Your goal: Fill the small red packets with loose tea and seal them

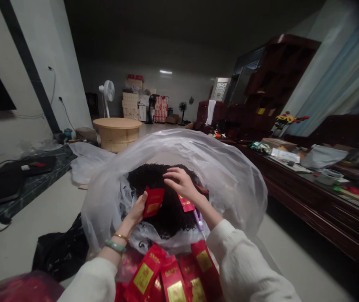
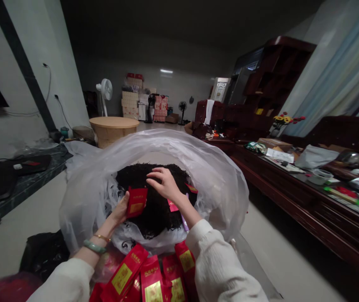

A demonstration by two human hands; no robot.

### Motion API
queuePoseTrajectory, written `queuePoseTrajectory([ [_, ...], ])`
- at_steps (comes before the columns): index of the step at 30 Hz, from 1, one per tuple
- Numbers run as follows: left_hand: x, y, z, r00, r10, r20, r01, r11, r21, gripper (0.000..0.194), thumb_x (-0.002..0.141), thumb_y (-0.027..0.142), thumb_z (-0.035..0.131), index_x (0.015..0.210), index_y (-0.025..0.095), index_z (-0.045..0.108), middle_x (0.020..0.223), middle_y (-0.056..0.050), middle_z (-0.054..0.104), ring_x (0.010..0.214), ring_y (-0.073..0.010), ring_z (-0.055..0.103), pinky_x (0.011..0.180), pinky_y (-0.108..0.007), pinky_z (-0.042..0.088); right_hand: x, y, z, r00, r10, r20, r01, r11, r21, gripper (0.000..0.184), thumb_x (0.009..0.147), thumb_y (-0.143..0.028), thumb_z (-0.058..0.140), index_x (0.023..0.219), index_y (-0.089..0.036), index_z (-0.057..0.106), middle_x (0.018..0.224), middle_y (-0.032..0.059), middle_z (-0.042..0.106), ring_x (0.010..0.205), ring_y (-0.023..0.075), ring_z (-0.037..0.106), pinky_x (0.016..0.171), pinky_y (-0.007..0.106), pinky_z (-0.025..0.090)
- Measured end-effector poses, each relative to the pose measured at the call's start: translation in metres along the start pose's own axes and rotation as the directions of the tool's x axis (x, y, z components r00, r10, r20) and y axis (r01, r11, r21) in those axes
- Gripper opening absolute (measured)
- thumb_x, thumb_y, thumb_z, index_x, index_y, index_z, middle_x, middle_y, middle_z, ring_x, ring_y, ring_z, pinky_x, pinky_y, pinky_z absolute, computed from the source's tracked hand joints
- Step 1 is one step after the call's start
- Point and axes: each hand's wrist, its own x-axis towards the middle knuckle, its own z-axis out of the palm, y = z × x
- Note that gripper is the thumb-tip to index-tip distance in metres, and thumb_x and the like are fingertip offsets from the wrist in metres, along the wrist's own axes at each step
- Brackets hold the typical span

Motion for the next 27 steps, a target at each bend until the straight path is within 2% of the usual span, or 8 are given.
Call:
queuePoseTrajectory([
  [3,-0.003,0.005,0.005,0.998,-0.058,-0.034,0.057,0.998,-0.030,0.082,0.063,0.088,0.042,0.096,0.016,0.066,0.076,-0.011,0.073,0.072,-0.0275,0.069,0.067,-0.042,0.055,-0.006,-0.011,0.001,0.982,-0.135,0.129,0.146,0.986,-0.085,0.021,0.085,-0.035,0.063,0.096,-0.021,0.072,0.117,0.0105,0.060,0.114,0.0215,0.050,0.098,0.038,0.041],
  [6,-0.006,0.011,0.011,0.993,-0.114,-0.037,0.112,0.992,-0.057,0.083,0.061,0.088,0.044,0.096,0.016,0.065,0.077,-0.010,0.073,0.068,-0.0259,0.069,0.064,-0.040,0.055,-0.003,-0.019,0.002,0.951,-0.181,0.253,0.237,0.948,-0.212,0.026,0.083,-0.041,0.065,0.090,-0.018,0.073,0.111,0.0119,0.063,0.117,0.0260,0.046,0.098,0.042,0.041],
  [10,-0.012,0.017,0.019,0.989,-0.147,-0.010,0.145,0.980,-0.135,0.083,0.051,0.087,0.055,0.091,0.015,0.066,0.075,-0.011,0.073,0.064,-0.0261,0.068,0.061,-0.038,0.054,0.008,-0.018,0.007,0.920,-0.169,0.353,0.266,0.932,-0.248,0.033,0.084,-0.046,0.061,0.076,-0.016,0.072,0.098,0.0104,0.069,0.111,0.0255,0.050,0.093,0.037,0.044],
  [13,-0.016,0.019,0.024,0.985,-0.171,0.014,0.170,0.964,-0.205,0.079,0.052,0.085,0.058,0.088,0.015,0.068,0.069,-0.010,0.072,0.061,-0.0263,0.067,0.058,-0.038,0.054,0.011,-0.014,0.012,0.902,-0.177,0.394,0.274,0.940,-0.204,0.039,0.088,-0.045,0.055,0.068,-0.015,0.070,0.086,0.0088,0.070,0.099,0.0210,0.056,0.089,0.032,0.044],
  [17,-0.022,0.022,0.030,0.983,-0.177,0.049,0.184,0.947,-0.264,0.074,0.057,0.083,0.056,0.084,0.015,0.069,0.069,-0.009,0.071,0.060,-0.0229,0.066,0.057,-0.035,0.053,0.008,-0.016,0.012,0.913,-0.169,0.371,0.246,0.954,-0.170,0.040,0.091,-0.044,0.052,0.069,-0.015,0.069,0.080,0.0072,0.068,0.086,0.0167,0.058,0.081,0.028,0.043],
  [20,-0.027,0.024,0.035,0.981,-0.175,0.081,0.191,0.940,-0.282,0.072,0.058,0.084,0.054,0.081,0.017,0.070,0.078,-0.010,0.073,0.057,-0.0199,0.064,0.055,-0.033,0.053,0.002,-0.024,0.007,0.965,-0.037,0.260,0.080,0.984,-0.156,0.032,0.088,-0.046,0.057,0.089,-0.017,0.068,0.081,0.0045,0.067,0.075,0.0139,0.058,0.066,0.024,0.041],
  [22,-0.031,0.024,0.038,0.979,-0.180,0.094,0.200,0.940,-0.278,0.072,0.058,0.084,0.055,0.082,0.017,0.070,0.079,-0.010,0.073,0.055,-0.0194,0.064,0.054,-0.033,0.052,-0.002,-0.030,0.006,0.971,0.053,0.232,-0.017,0.988,-0.152,0.032,0.086,-0.048,0.060,0.096,-0.018,0.067,0.078,0.0016,0.065,0.067,0.0117,0.056,0.058,0.022,0.036],
  [27,-0.038,0.025,0.043,0.969,-0.194,0.151,0.228,0.940,-0.256,0.075,0.060,0.083,0.053,0.087,0.015,0.069,0.074,-0.010,0.073,0.052,-0.0192,0.065,0.048,-0.029,0.050,-0.007,-0.030,0.014,0.965,0.068,0.255,-0.008,0.973,-0.230,0.042,0.084,-0.052,0.060,0.063,-0.015,0.064,0.065,0.0007,0.059,0.058,0.0091,0.047,0.052,0.022,0.026],
])
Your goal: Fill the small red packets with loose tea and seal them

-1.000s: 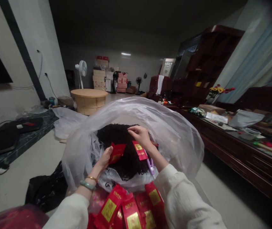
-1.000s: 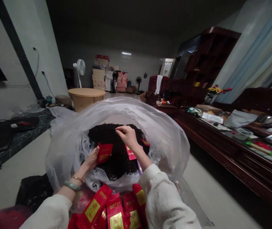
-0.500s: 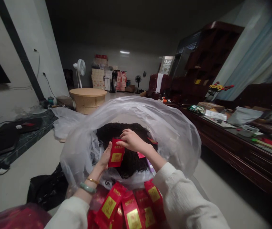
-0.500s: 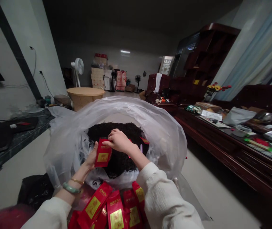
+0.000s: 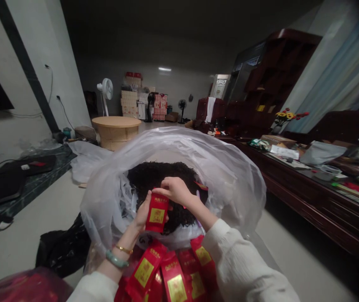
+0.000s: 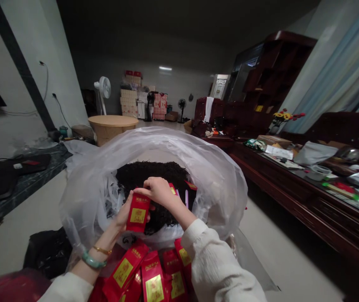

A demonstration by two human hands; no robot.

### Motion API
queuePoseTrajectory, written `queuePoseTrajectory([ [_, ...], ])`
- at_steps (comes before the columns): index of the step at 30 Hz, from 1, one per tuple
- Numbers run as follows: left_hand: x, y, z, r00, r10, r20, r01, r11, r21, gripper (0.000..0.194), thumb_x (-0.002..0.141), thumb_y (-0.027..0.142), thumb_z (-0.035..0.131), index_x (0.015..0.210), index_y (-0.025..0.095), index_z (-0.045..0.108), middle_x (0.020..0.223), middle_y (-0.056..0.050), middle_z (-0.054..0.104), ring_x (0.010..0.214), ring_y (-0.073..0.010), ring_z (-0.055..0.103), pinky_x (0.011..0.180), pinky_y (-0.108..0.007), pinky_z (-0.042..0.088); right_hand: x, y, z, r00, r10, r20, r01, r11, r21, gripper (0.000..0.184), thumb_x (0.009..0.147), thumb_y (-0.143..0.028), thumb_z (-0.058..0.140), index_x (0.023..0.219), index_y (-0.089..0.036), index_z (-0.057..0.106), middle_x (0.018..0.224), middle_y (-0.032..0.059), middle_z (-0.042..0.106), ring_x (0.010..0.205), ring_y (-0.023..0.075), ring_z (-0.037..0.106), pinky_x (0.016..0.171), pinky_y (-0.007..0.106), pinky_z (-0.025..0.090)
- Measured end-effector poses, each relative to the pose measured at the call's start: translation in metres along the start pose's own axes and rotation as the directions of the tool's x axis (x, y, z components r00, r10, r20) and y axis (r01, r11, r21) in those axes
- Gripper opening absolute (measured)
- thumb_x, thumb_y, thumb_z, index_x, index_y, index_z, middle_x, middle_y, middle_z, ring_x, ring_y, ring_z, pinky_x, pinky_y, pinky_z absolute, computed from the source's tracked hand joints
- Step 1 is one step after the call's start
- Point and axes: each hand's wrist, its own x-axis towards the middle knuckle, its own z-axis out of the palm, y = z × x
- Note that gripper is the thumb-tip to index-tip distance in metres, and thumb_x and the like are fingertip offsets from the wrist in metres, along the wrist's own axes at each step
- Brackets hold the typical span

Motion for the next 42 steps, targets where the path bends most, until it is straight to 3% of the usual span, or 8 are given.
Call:
queuePoseTrajectory([
  [3,-0.005,0.001,0.000,0.999,-0.008,0.054,0.007,1.000,0.015,0.075,0.062,0.082,0.052,0.087,0.013,0.068,0.074,-0.011,0.073,0.051,-0.0186,0.065,0.045,-0.027,0.048,0.002,0.005,0.009,0.998,-0.044,-0.034,0.045,0.999,0.028,0.046,0.084,-0.049,0.061,0.054,-0.015,0.057,0.057,-0.0015,0.052,0.053,0.0076,0.041,0.051,0.021,0.025],
  [7,-0.010,0.000,-0.001,0.998,0.057,0.010,-0.058,0.996,0.072,0.055,0.061,0.059,0.074,0.089,0.013,0.062,0.077,-0.009,0.073,0.053,-0.0187,0.067,0.047,-0.025,0.050,0.000,0.009,0.015,0.997,-0.070,-0.044,0.072,0.995,0.067,0.043,0.080,-0.039,0.069,0.050,-0.015,0.051,0.055,-0.0036,0.048,0.052,0.0071,0.039,0.051,0.021,0.024],
  [14,-0.012,-0.008,-0.006,0.993,0.095,-0.071,-0.085,0.987,0.133,0.056,0.059,0.051,0.078,0.096,0.012,0.061,0.086,-0.010,0.073,0.062,-0.0186,0.067,0.060,-0.031,0.055,-0.014,-0.002,0.002,0.985,0.013,-0.172,0.024,0.977,0.212,0.026,0.087,-0.035,0.060,0.069,-0.017,0.059,0.066,-0.0021,0.053,0.060,0.0096,0.046,0.057,0.021,0.033],
  [18,-0.015,-0.011,-0.013,0.984,0.164,-0.072,-0.140,0.956,0.259,0.061,0.054,0.046,0.081,0.101,0.012,0.061,0.097,-0.013,0.073,0.081,-0.0252,0.069,0.075,-0.038,0.055,-0.022,0.000,-0.010,0.976,-0.147,-0.161,0.181,0.958,0.221,0.031,0.093,-0.029,0.051,0.067,-0.017,0.063,0.075,0.0020,0.059,0.075,0.0129,0.053,0.070,0.025,0.041],
  [24,-0.013,-0.013,-0.019,0.921,0.389,-0.024,-0.305,0.759,0.576,0.066,0.056,0.037,0.078,0.114,0.015,0.055,0.111,-0.012,0.069,0.104,-0.0284,0.064,0.097,-0.043,0.047,-0.029,-0.002,-0.024,0.949,-0.315,-0.001,0.314,0.947,0.062,0.026,0.092,-0.027,0.053,0.072,-0.018,0.068,0.094,0.0075,0.065,0.101,0.0208,0.051,0.088,0.034,0.045],
  [28,-0.015,-0.014,-0.020,0.839,0.539,0.081,-0.442,0.585,0.680,0.077,0.056,0.036,0.079,0.124,0.016,0.050,0.127,-0.014,0.059,0.120,-0.0314,0.054,0.104,-0.044,0.041,-0.033,-0.012,-0.029,0.952,-0.295,-0.075,0.300,0.951,0.068,0.015,0.089,-0.025,0.057,0.082,-0.019,0.069,0.098,0.0081,0.064,0.101,0.0203,0.052,0.089,0.036,0.047],
  [35,-0.018,-0.016,-0.019,0.820,0.563,0.099,-0.419,0.475,0.774,0.083,0.054,0.030,0.081,0.129,0.020,0.046,0.129,-0.013,0.057,0.117,-0.0307,0.055,0.103,-0.043,0.042,-0.034,-0.022,-0.027,0.978,-0.179,0.105,0.191,0.975,-0.115,0.013,0.084,-0.025,0.063,0.081,-0.021,0.075,0.106,0.0095,0.068,0.116,0.0286,0.050,0.092,0.042,0.045],
  [42,-0.015,-0.024,-0.016,0.790,0.595,0.147,-0.436,0.377,0.817,0.077,0.058,0.024,0.075,0.129,0.020,0.044,0.128,-0.013,0.058,0.116,-0.0291,0.056,0.102,-0.042,0.043,-0.028,-0.030,-0.007,0.974,-0.063,0.219,0.092,0.988,-0.123,0.021,0.085,-0.023,0.061,0.068,-0.020,0.073,0.075,0.0071,0.070,0.099,0.0220,0.061,0.089,0.032,0.044],
])
